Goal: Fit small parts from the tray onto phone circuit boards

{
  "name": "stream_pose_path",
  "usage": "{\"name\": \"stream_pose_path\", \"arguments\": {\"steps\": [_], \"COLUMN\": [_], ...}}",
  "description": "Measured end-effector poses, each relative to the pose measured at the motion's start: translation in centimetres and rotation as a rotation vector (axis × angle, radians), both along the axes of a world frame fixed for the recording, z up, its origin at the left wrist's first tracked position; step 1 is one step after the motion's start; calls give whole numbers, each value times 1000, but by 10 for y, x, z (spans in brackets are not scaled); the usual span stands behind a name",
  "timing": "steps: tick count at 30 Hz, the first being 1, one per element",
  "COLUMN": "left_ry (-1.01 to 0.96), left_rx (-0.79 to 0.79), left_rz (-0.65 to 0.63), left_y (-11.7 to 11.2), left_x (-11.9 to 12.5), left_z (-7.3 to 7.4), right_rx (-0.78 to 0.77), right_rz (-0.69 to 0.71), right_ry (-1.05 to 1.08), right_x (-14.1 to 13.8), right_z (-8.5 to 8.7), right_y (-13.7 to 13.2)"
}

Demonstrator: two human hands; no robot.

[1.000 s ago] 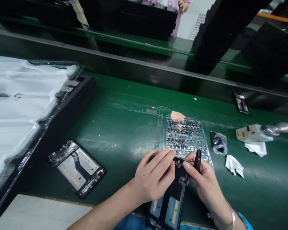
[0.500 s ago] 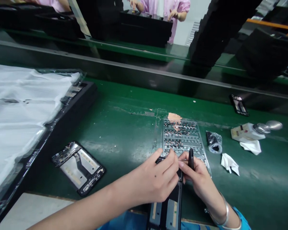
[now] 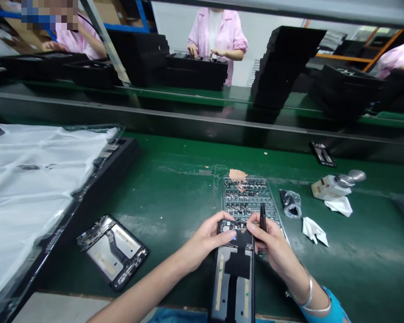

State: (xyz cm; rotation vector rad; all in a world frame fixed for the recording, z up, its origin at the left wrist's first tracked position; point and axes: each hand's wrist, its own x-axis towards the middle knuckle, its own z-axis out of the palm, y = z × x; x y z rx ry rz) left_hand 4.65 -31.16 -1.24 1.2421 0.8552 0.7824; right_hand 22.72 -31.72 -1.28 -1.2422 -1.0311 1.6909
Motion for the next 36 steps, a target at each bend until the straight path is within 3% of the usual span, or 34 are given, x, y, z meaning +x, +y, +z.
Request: {"name": "stream_pose_path", "arguments": {"steps": [3, 7, 14, 21, 27, 29, 32, 36], "left_ry": [-212, -151, -144, -61, -53, -151, -341, -421], "left_rx": [-144, -77, -31, 43, 58, -20, -150, -168], "left_rz": [6, 12, -23, 58, 107, 155, 322, 544], "left_y": [-1, -2, -3, -2, 0, 1, 6, 20], "left_x": [14, 22, 19, 19, 21, 20, 14, 1], "left_z": [-18, -25, -22, -25, -27, -24, -19, -18], "right_rx": [131, 271, 293, 307, 309, 290, 249, 162], "right_rz": [-9, 4, 24, 29, 3, -8, -5, 225], "right_ry": [-200, -408, -440, -423, -405, -389, -364, -294], "right_x": [1, 1, 1, -3, -3, -2, 1, 11], "right_z": [-2, -6, -7, -3, -11, -12, -10, 0], "right_y": [3, 6, 7, 6, 6, 8, 9, 4]}}
